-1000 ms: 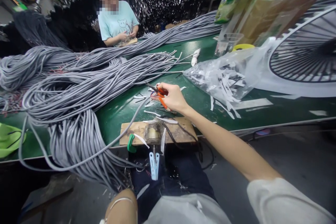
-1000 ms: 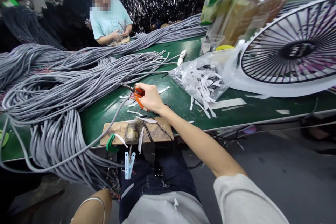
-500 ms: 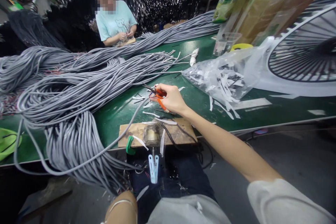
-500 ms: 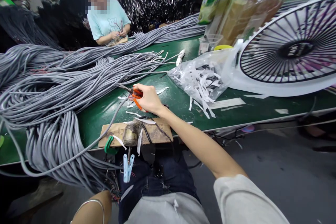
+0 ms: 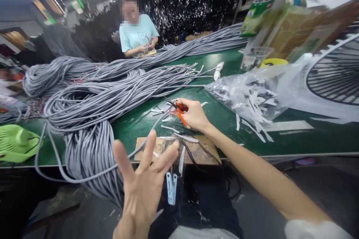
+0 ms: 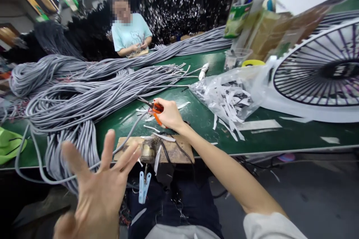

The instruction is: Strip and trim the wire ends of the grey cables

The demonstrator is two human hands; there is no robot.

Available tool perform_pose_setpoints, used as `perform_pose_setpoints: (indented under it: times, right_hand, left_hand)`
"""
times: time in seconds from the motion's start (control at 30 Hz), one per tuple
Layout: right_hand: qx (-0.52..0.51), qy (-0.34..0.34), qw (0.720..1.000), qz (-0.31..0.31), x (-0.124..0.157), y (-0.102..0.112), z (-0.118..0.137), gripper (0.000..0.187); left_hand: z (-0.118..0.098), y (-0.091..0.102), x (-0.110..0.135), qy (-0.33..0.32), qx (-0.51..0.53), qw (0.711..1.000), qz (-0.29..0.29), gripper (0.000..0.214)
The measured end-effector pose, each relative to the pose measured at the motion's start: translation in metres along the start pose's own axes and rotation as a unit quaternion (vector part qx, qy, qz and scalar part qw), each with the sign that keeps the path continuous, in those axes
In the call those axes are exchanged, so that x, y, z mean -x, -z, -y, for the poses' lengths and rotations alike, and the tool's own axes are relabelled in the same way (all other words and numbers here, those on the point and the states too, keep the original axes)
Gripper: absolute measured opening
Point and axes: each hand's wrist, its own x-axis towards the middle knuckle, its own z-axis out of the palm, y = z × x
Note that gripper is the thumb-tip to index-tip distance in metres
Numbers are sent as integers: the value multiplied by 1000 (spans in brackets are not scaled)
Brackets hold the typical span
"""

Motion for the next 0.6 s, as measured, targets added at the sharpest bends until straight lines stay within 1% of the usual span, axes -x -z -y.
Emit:
perform_pose_setpoints:
  times: [0.07, 0.13, 0.23, 0.47, 0.6]
  right_hand:
    - [-3, 6, 1000, 1, 0, 0, 2, 40]
    - [-7, 10, 1000, 4, 1, -1, 5, 39]
    - [-8, 12, 1000, 4, 2, -1, 7, 38]
    - [10, 14, 1000, -1, 1, -2, 3, 41]
    - [9, 19, 1000, -1, 1, -1, 4, 41]
  left_hand:
    - [-1, 0, -5, -63, 34, 997, 11, 73]
    - [0, 2, -10, -96, 72, 992, 31, 70]
    - [2, 4, -14, -95, 104, 989, 47, 69]
    - [3, 2, -16, -94, 107, 989, 24, 69]
    - [5, 7, -18, -76, 129, 988, 24, 67]
